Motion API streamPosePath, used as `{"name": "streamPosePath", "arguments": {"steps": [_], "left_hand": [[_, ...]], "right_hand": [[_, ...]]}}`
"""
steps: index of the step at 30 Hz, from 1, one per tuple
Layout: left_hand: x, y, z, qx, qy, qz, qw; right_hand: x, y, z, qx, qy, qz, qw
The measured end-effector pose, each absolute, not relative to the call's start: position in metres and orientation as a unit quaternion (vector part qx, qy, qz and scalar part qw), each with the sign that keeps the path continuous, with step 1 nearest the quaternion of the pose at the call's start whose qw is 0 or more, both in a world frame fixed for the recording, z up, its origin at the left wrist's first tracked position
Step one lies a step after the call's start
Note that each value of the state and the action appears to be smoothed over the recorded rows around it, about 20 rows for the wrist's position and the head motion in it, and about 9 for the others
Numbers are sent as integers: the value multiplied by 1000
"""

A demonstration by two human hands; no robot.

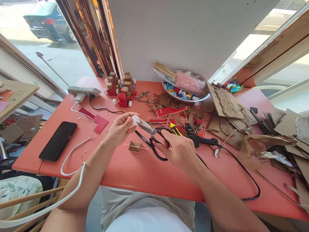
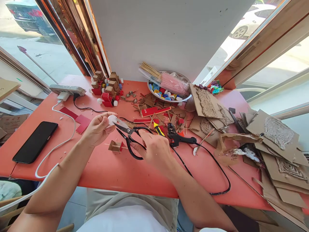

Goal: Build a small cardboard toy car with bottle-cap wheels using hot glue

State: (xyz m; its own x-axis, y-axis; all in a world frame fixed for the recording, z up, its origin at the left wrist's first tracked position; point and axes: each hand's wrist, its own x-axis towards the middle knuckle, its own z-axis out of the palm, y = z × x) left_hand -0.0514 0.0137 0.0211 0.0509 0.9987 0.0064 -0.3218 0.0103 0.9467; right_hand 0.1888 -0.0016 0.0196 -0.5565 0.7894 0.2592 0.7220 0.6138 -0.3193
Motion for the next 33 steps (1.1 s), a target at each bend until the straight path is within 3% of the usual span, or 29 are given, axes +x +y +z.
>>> {"name": "streamPosePath", "arguments": {"steps": [15, 21, 28, 33], "left_hand": [[-29, -8, 7, 447, 522, 628, 364], [-27, -13, 10, 468, 529, 642, 298], [-27, -8, -2, 535, 499, 655, 187], [-28, -4, -15, 584, 464, 663, 64]], "right_hand": [[181, -12, 16, -408, -891, 60, 189], [179, -14, 20, -425, -888, 75, 158], [177, -18, 17, -422, -883, 67, 194], [176, -21, 18, -429, -864, 150, 219]]}}
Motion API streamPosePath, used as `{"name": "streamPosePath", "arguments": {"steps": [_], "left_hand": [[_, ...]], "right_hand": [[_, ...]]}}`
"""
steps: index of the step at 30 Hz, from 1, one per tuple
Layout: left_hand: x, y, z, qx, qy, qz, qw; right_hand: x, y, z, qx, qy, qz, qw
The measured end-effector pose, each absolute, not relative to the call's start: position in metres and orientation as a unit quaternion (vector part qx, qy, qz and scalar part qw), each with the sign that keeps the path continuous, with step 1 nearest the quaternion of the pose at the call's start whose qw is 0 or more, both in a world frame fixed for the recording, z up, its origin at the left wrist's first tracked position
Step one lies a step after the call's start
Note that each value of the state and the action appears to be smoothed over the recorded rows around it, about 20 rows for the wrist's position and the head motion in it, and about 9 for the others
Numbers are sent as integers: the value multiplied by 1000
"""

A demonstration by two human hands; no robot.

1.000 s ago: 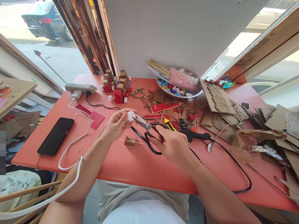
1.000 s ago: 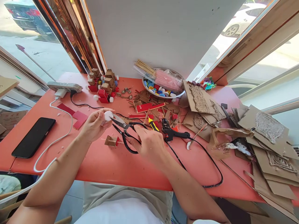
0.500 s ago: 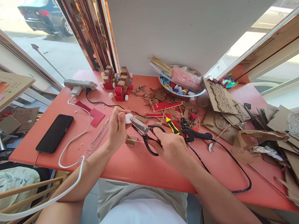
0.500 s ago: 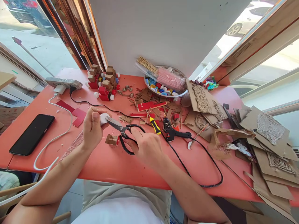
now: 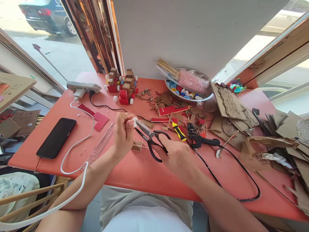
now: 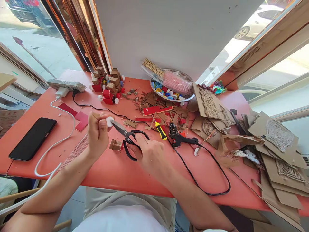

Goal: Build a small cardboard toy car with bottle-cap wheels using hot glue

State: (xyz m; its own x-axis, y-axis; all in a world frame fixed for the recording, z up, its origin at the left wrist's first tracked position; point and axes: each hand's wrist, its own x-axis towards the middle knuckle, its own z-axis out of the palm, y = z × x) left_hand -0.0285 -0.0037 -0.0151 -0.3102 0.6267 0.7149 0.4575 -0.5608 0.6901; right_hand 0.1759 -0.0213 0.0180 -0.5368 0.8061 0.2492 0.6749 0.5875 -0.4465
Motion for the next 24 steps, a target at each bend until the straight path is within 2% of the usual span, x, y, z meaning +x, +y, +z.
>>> {"name": "streamPosePath", "arguments": {"steps": [3, 7, 11, 14, 20, 22, 24], "left_hand": [[-29, -3, -19, 586, 465, 663, 24], [-30, -2, -19, 591, 441, 675, 30], [-30, -1, -17, 584, 414, 695, 66], [-26, -3, -11, 553, 409, 712, 142], [-23, -6, 9, 438, 390, 673, 450], [-26, -5, 13, 408, 395, 657, 496], [-30, -4, 16, 387, 401, 654, 512]], "right_hand": [[173, -21, 21, -429, -824, 295, 224], [166, -19, 23, -403, -730, 496, 242], [160, -17, 23, -373, -604, 667, 226], [160, -15, 22, -346, -517, 757, 199], [166, -8, 28, -324, -530, 761, 188], [169, -5, 33, -336, -584, 714, 194], [173, -5, 36, -364, -668, 617, 203]]}}
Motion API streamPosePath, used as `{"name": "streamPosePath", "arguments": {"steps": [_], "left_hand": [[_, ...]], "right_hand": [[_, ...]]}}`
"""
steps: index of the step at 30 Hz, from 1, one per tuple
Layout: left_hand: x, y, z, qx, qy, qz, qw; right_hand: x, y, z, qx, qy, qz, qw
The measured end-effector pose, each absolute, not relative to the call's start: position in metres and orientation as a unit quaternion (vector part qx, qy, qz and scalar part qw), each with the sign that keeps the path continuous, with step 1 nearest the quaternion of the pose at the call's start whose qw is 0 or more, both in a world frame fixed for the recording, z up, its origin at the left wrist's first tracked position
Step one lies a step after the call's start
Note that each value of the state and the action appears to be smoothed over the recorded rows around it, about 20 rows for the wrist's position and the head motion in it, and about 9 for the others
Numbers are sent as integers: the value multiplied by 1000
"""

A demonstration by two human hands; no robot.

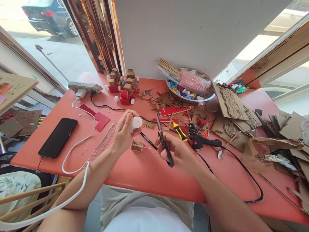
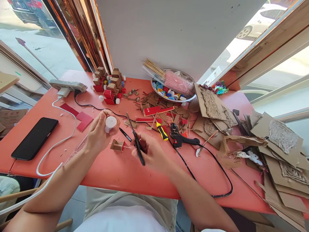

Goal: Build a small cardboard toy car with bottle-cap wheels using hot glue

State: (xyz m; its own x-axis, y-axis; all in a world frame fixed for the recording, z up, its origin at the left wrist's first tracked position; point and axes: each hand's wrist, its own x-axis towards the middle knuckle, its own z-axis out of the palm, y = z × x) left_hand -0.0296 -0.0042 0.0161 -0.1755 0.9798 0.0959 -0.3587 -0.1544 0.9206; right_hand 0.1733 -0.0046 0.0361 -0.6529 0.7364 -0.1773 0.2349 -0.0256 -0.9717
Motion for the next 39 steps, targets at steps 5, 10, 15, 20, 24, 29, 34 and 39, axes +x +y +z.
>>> {"name": "streamPosePath", "arguments": {"steps": [5, 10, 15, 20, 24, 29, 34, 39], "left_hand": [[-31, -2, 19, 362, 424, 642, 527], [-27, -2, 23, 343, 440, 642, 526], [-24, -4, 25, 355, 441, 631, 530], [-23, -4, 20, 373, 434, 656, 492], [-23, -3, 17, 396, 416, 671, 470], [-24, -1, 16, 411, 416, 669, 459], [-27, -1, 17, 420, 414, 647, 483], [-28, -2, 20, 418, 403, 636, 508]], "right_hand": [[184, -6, 27, -409, -844, 298, 179], [186, -6, 12, -394, -896, 97, 179], [185, -7, 7, -384, -902, 34, 194], [183, -11, 11, -405, -891, 71, 192], [182, -13, 18, -434, -870, 154, 175], [177, -8, 19, -424, -822, 325, 199], [178, -5, 19, -408, -802, 398, 180], [182, -7, 18, -426, -863, 226, 151]]}}
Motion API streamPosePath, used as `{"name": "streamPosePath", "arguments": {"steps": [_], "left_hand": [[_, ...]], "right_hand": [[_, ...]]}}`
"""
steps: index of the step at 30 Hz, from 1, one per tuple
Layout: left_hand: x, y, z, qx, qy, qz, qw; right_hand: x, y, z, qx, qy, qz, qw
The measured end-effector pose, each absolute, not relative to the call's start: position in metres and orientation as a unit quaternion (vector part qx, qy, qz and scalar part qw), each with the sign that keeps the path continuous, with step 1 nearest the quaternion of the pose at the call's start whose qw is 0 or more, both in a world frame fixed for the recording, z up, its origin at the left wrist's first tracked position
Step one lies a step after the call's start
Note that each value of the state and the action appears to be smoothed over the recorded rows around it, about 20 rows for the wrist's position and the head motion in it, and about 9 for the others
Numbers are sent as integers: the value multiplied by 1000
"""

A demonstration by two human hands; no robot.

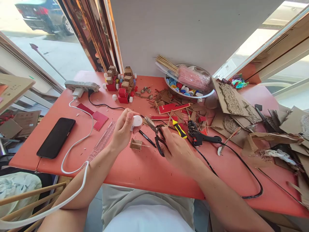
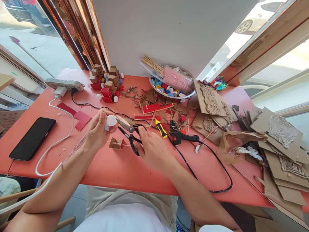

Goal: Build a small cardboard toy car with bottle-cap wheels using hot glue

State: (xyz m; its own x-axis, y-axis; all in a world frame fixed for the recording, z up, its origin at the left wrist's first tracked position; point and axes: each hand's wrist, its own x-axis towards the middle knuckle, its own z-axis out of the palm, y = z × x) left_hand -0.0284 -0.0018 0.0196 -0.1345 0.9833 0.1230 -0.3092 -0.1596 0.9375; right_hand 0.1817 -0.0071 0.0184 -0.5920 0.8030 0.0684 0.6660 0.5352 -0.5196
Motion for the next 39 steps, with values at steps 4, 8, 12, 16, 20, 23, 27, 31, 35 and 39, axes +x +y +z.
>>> {"name": "streamPosePath", "arguments": {"steps": [4, 8, 12, 16, 20, 23, 27, 31, 35, 39], "left_hand": [[-29, -2, 19, 417, 403, 627, 521], [-29, -3, 17, 428, 384, 628, 524], [-30, -3, 17, 427, 386, 633, 518], [-30, -2, 17, 429, 393, 638, 505], [-30, 0, 19, 424, 380, 631, 528], [-35, 4, 19, 417, 386, 640, 518], [-50, 11, 19, 397, 388, 666, 498], [-58, 14, 18, 382, 392, 655, 520], [-56, 13, 18, 402, 373, 608, 574], [-55, 9, 22, 451, 385, 551, 587]], "right_hand": [[181, -7, 15, -417, -891, 129, 124], [180, -5, 12, -428, -891, 104, 111], [179, -6, 10, -435, -891, 90, 98], [178, -9, 10, -448, -883, 92, 103], [178, -4, 10, -457, -864, 171, 123], [181, 7, 12, -500, -828, 219, 127], [187, 21, 11, -574, -798, 161, 90], [188, 22, 5, -572, -811, 104, 69], [184, 17, 7, -569, -814, 95, 65], [184, 13, 12, -570, -808, 118, 88]]}}
